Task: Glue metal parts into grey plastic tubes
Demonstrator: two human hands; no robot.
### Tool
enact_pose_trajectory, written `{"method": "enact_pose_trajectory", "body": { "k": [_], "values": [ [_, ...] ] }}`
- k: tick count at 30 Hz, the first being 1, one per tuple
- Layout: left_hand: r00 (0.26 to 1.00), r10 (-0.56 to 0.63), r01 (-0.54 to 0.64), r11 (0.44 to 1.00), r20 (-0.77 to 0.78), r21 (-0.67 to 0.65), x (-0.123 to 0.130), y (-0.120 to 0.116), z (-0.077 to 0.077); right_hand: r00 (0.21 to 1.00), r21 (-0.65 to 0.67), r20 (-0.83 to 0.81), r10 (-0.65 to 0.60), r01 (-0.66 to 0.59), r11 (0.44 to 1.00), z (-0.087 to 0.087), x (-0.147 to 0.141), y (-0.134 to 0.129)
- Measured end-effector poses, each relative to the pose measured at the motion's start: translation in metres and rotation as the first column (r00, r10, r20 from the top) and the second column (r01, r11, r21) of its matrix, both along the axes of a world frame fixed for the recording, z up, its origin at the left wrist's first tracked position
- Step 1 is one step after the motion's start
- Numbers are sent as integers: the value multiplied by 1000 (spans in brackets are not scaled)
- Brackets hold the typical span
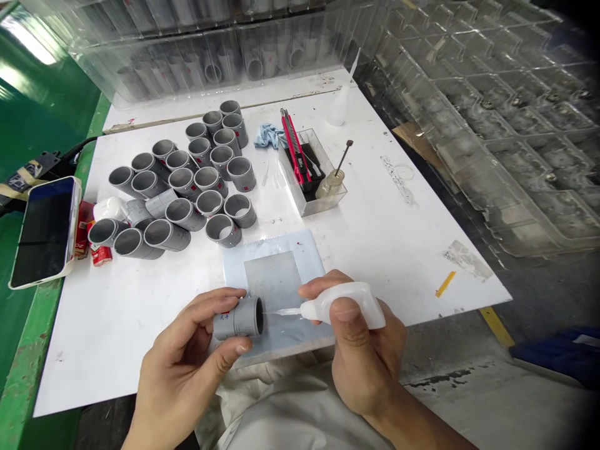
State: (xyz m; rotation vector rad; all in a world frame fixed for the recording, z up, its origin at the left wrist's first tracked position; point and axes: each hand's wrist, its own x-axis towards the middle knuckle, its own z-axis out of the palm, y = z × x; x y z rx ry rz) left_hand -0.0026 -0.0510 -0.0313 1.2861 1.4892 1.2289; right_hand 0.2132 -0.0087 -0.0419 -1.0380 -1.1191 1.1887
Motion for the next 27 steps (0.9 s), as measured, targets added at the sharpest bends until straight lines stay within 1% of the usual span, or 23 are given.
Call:
{"method": "enact_pose_trajectory", "body": {
  "k": [4,7,9,11,14,19,24,27],
  "values": [
    [1000,11,-11,1000,4,-6,1,0,2,999,-8,-28,30,-30,1000,2,2,1],
    [998,61,-59,996,19,-69,3,-1,5,997,-30,-67,26,-28,999,5,3,2],
    [997,72,-72,993,-2,-93,3,-2,7,997,-43,-81,-17,13,999,7,3,4],
    [998,65,-67,995,-21,-74,3,-2,7,994,-48,-83,-78,74,996,10,3,6],
    [998,57,-56,998,18,-40,2,-3,4,989,-58,-74,-127,123,991,12,3,7],
    [999,-17,17,1000,49,-6,-2,-1,1,991,-64,-76,-110,105,992,11,1,7],
    [992,-121,122,992,37,-37,-7,-2,5,997,-54,-68,-45,42,998,7,-1,7],
    [991,-124,126,991,44,-49,-7,-3,6,997,-56,-68,-39,35,998,6,-1,5]
  ]
}}
